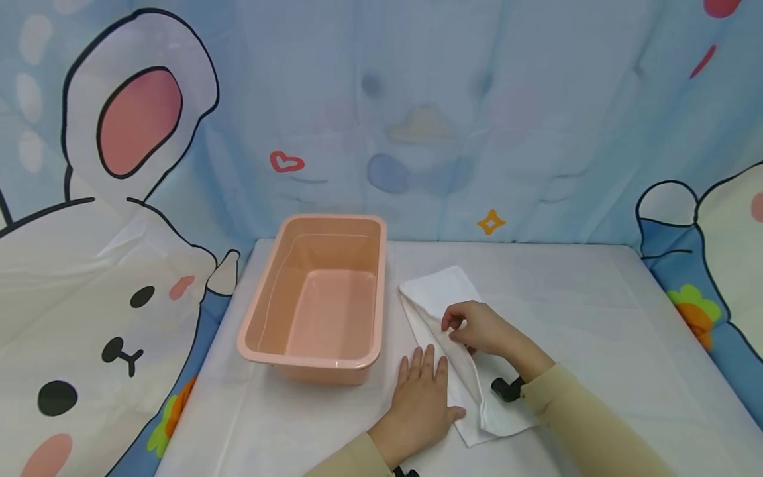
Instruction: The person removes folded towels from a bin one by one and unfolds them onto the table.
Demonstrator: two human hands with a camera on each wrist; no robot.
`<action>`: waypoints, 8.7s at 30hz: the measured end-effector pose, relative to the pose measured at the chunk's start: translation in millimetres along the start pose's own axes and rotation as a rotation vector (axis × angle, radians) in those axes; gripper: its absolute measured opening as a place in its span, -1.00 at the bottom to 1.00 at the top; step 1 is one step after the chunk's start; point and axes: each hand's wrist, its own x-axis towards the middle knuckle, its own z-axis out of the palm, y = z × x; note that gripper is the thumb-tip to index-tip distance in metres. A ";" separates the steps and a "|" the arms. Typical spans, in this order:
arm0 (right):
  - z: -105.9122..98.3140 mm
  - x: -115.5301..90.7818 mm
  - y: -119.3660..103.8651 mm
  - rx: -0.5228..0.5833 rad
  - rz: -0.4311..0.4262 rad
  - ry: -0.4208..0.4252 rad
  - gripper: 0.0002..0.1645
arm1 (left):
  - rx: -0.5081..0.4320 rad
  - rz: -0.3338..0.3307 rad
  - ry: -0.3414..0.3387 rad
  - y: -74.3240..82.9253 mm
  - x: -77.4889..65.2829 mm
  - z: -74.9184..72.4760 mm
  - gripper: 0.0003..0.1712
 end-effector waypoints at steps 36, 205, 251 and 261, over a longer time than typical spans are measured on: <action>-64.1 -39.6 62.8 -0.066 0.129 0.085 -0.18 | 0.029 -0.067 -0.168 -7.7 14.2 -23.4 0.38; -88.0 -24.5 125.0 -0.313 0.315 0.031 0.08 | -0.140 -0.447 -0.009 -22.1 150.1 -34.6 -0.18; 26.6 -136.3 70.3 -0.432 0.159 0.066 0.12 | 0.009 0.059 -0.237 -1.4 28.7 -17.7 0.00; 23.9 -154.4 81.2 -0.361 0.205 0.036 0.24 | -0.047 0.088 -0.241 -15.6 15.0 -18.0 0.08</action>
